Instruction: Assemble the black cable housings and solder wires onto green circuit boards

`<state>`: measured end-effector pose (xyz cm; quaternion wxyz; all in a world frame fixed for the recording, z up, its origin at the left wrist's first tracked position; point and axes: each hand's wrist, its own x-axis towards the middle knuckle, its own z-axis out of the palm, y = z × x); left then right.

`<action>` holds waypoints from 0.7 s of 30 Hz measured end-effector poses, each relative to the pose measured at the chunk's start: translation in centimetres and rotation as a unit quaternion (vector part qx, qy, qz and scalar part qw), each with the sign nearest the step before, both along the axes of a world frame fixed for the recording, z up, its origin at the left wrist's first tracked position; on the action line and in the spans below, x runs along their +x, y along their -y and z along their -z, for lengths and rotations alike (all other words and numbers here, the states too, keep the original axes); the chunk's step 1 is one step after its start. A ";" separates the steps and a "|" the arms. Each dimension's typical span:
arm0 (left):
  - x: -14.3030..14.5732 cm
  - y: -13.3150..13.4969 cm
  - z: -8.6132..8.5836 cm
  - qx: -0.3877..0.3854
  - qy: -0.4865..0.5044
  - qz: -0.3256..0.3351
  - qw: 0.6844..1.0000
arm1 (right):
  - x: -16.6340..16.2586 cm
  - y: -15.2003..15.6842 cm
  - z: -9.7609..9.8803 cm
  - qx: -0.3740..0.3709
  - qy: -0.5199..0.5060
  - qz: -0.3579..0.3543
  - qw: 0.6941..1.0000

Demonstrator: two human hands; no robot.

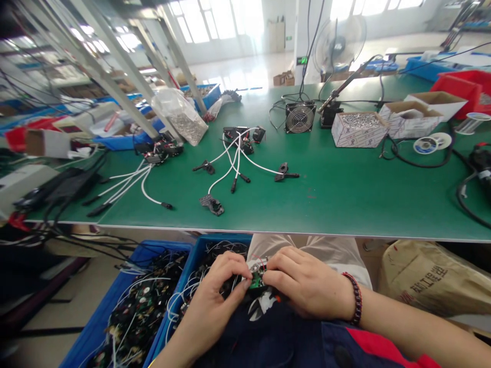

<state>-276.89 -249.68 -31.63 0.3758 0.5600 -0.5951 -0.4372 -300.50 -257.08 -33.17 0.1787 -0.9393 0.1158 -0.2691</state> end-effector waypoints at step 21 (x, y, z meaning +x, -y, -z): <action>-1.0 -0.7 -1.1 0.200 -0.145 -0.063 0.967 | 1.0 -0.7 -3.8 0.595 -0.174 0.034 0.784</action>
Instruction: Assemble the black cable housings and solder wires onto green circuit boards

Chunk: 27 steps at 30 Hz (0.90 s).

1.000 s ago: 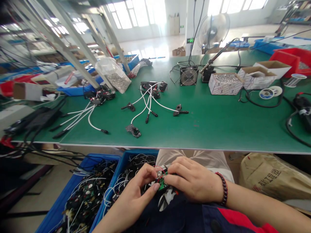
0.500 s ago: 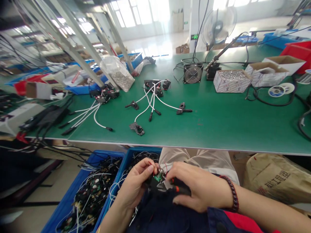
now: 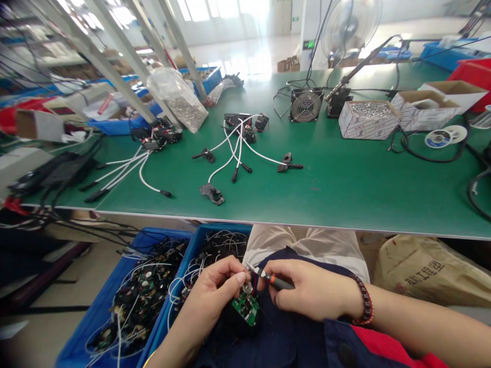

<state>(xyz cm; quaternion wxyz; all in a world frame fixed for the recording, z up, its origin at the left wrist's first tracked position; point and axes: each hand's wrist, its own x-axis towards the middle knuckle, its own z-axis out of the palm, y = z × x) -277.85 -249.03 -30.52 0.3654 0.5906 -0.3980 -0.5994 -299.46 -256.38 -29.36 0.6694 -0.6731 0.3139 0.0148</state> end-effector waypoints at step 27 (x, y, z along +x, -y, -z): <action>-0.5 0.2 0.2 0.003 -0.025 0.003 1.000 | 0.4 -0.8 0.2 -0.043 -0.008 0.009 0.999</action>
